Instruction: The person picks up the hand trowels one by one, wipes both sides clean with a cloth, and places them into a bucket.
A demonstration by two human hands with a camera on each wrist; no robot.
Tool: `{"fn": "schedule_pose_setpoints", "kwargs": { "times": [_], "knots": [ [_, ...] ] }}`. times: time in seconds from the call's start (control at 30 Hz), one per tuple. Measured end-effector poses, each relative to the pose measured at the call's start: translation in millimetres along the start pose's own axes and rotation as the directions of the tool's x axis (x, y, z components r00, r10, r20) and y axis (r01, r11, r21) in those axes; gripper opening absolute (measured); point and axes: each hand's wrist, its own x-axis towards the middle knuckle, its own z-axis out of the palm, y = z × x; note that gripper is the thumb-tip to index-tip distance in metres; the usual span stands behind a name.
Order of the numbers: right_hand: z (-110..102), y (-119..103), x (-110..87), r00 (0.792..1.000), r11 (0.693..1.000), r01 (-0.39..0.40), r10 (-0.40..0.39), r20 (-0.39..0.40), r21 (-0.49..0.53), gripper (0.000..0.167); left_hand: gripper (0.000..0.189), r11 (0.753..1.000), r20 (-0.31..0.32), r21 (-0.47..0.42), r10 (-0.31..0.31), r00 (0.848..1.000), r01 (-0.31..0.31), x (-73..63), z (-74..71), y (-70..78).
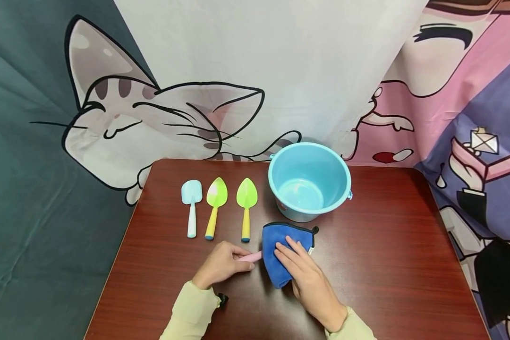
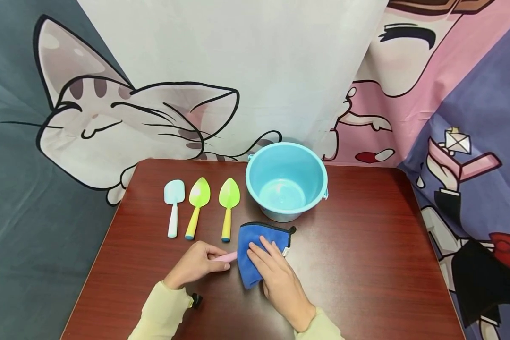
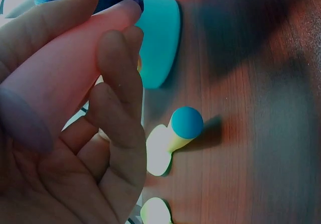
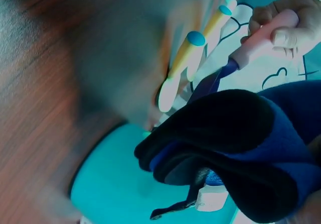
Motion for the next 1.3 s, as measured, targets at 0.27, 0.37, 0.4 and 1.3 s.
{"fn": "schedule_pose_setpoints", "kwargs": {
  "times": [0.27,0.37,0.4,1.3],
  "knots": [
    [9.1,-1.8,-3.7,0.985,0.999,-0.025,0.033,0.168,-0.046,0.058,0.027,0.999,0.006,-0.034,0.014,1.0,-0.013,2.5,3.4,1.1],
    [12.2,-3.0,-3.7,0.976,0.996,-0.025,0.043,0.212,-0.09,0.055,0.029,0.999,0.012,-0.04,0.017,1.0,-0.017,2.8,4.1,1.7],
    [13.1,-3.4,-3.8,0.972,0.994,-0.028,0.052,0.23,-0.103,0.054,0.029,0.999,0.014,-0.041,0.019,1.0,-0.019,2.7,4.2,1.8],
    [5.7,19.9,-19.2,0.935,0.948,-0.213,0.268,0.233,-0.237,0.052,0.021,0.998,0.028,-0.056,-0.009,1.0,0.01,-3.2,0.4,2.3]
  ]
}}
